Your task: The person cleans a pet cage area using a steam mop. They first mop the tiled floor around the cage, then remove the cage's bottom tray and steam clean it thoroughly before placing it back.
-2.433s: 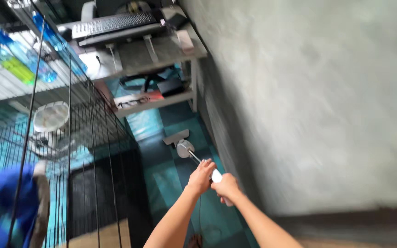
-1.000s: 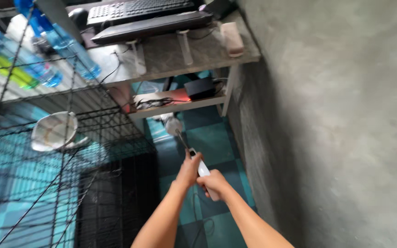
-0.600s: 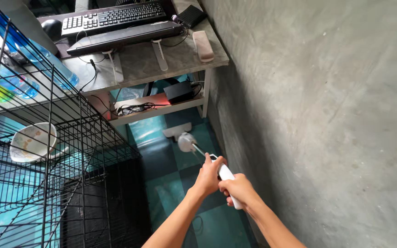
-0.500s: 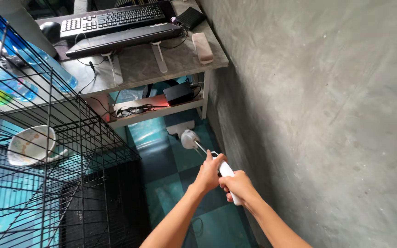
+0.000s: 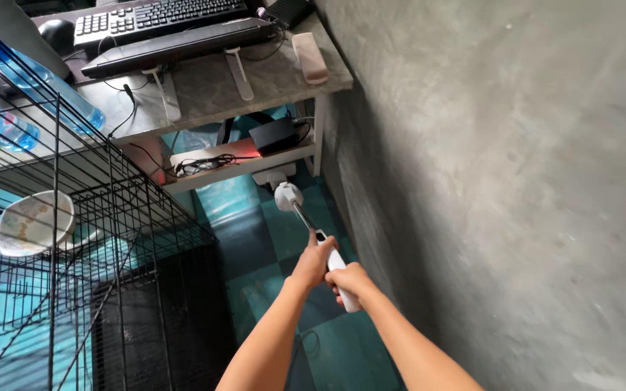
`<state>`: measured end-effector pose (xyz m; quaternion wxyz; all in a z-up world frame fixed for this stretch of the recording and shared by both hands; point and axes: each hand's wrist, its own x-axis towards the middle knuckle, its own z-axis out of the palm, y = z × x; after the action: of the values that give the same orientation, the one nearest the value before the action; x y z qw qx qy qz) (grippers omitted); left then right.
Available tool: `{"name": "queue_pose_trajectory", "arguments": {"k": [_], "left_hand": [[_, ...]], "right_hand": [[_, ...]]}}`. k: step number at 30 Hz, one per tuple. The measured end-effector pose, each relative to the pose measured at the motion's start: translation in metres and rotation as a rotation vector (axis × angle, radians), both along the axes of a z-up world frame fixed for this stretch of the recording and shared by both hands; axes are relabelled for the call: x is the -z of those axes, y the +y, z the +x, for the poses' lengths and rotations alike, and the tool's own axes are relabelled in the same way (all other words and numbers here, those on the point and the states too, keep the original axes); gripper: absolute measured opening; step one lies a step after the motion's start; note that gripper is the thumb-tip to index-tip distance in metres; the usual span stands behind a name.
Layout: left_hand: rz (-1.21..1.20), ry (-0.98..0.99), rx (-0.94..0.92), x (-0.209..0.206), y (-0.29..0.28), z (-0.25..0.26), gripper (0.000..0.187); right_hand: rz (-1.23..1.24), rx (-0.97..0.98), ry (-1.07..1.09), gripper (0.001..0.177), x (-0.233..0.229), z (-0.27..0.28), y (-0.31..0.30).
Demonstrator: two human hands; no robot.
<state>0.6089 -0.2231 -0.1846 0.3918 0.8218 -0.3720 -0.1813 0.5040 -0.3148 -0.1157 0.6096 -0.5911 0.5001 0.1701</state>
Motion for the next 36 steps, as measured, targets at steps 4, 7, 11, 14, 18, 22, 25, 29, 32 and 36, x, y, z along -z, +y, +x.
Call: {"name": "queue_pose_trajectory", "arguments": {"k": [4,7,11,14,18,22,25,29,32,36], "left_hand": [[0.077,-0.011,0.016,-0.023,-0.004,-0.053,0.037],[0.133,-0.010,0.038,-0.044,0.000,-0.092,0.045],[0.129,-0.011,0.032,-0.063,0.017,-0.139,0.058],[0.081,-0.003,0.039,-0.065,0.034,-0.191,0.066],[0.052,-0.029,0.062,-0.058,0.049,-0.254,0.069],[0.016,-0.088,0.076,-0.053,0.058,-0.281,0.063],[0.105,-0.007,0.013,-0.048,0.070,-0.280,0.073],[0.093,-0.027,0.016,-0.058,0.070,-0.280,0.067],[0.063,-0.025,0.018,-0.071,0.061,-0.275,0.069],[0.101,0.019,0.024,-0.075,0.048,-0.263,0.069]], "right_hand": [[-0.003,-0.006,0.037,0.016,-0.025,-0.051,-0.006],[0.058,0.038,-0.002,0.015,-0.044,-0.092,0.002],[0.093,0.022,-0.013,0.013,-0.064,-0.139,0.014],[0.097,-0.009,-0.021,0.013,-0.075,-0.192,0.025],[0.122,-0.013,-0.024,0.015,-0.081,-0.254,0.039],[0.120,-0.015,0.013,0.012,-0.079,-0.280,0.053],[0.129,-0.048,-0.050,0.016,-0.071,-0.278,0.064],[0.083,-0.016,-0.048,0.013,-0.078,-0.279,0.067],[0.054,0.013,-0.069,0.014,-0.090,-0.276,0.061],[0.001,0.013,-0.084,0.014,-0.095,-0.265,0.045]]}}
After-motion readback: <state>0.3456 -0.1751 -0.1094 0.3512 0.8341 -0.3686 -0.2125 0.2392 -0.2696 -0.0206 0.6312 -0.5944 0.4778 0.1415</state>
